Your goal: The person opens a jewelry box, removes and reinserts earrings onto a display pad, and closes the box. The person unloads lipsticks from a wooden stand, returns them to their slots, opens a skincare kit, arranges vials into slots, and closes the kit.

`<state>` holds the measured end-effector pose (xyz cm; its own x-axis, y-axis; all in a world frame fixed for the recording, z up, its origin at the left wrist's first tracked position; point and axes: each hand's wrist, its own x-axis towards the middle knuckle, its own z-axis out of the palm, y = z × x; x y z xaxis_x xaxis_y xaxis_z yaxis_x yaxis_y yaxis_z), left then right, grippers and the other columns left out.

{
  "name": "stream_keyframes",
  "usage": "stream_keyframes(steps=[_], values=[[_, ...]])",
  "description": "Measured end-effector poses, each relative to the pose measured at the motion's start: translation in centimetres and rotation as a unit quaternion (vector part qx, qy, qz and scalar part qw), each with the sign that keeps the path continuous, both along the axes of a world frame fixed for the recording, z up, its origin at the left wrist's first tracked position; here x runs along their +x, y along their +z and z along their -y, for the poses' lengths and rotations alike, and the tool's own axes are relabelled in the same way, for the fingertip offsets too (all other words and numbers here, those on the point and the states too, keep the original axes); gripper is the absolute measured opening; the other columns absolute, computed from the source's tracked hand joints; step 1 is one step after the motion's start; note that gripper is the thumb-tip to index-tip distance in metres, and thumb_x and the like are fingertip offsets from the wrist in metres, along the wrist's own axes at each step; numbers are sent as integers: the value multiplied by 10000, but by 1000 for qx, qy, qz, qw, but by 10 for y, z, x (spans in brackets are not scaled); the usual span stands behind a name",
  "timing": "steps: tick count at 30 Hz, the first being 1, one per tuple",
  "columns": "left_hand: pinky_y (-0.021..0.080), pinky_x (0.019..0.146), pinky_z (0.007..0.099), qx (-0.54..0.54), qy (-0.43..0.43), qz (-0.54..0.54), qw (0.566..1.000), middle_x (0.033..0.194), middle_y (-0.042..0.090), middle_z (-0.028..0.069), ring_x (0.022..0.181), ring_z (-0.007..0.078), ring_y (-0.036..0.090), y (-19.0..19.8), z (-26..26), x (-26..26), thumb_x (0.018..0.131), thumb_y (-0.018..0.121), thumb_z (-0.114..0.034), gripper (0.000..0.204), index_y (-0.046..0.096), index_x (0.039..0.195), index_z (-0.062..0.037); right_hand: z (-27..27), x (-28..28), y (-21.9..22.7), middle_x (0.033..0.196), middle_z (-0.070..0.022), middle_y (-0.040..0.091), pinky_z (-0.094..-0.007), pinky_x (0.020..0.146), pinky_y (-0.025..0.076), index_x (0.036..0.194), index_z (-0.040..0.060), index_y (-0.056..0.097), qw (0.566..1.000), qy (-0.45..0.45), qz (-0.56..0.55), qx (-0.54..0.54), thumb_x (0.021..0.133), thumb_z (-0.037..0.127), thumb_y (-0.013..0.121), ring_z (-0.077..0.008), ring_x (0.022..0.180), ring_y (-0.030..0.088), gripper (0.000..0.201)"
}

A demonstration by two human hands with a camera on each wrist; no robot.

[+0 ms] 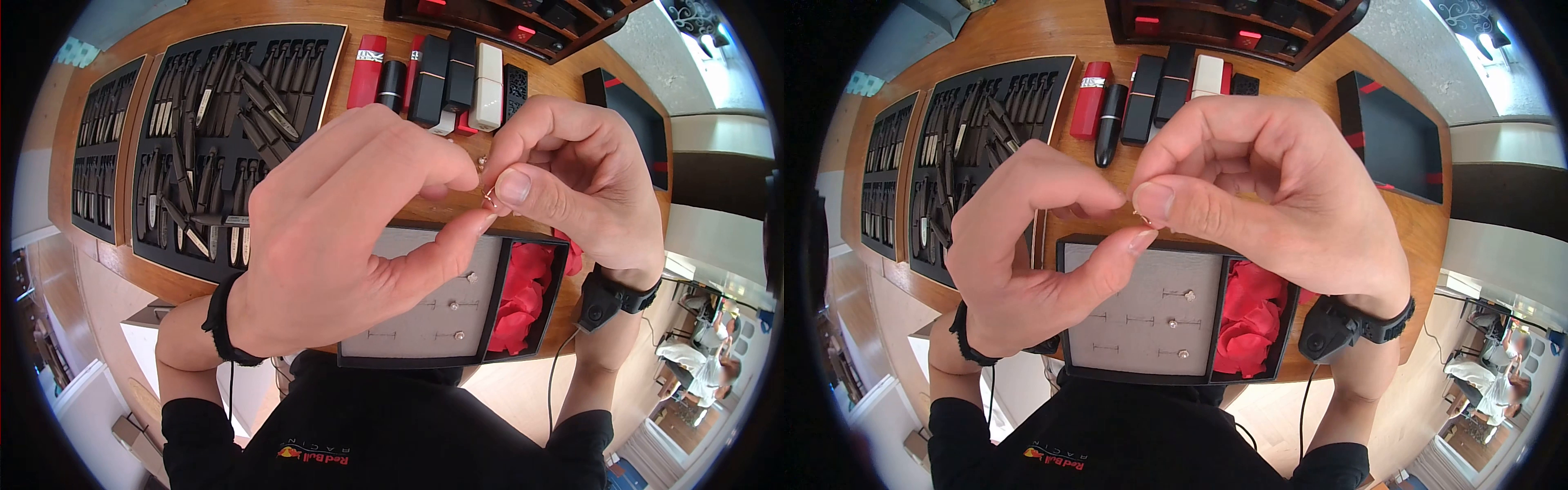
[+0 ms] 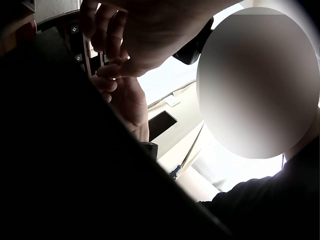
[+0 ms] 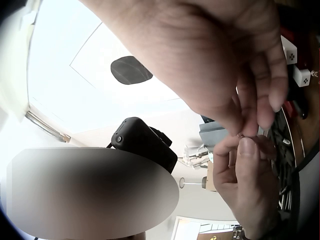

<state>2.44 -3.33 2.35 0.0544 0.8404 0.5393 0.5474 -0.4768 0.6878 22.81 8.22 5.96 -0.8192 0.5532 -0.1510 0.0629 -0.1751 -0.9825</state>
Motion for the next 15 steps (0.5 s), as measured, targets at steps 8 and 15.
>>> stream_keyframes(steps=[8,15], values=[[529,712,284,11,-1,-9,1000,916,720,85,799,178,676,0,-2,-2,811,871,-7,262,720,1024,-21,0,0,-2,955,-74,722,-228,794,581,1032,-29,708,999,-1,-25,-20,952,62,823,-104,872,721,167],[530,701,270,3,2,11,1000,904,722,91,797,173,684,-2,-1,-1,810,855,16,229,731,1001,-9,-3,2,-2,962,-79,724,-223,809,586,1043,-37,710,1000,19,-4,22,961,44,810,-106,884,726,153]])
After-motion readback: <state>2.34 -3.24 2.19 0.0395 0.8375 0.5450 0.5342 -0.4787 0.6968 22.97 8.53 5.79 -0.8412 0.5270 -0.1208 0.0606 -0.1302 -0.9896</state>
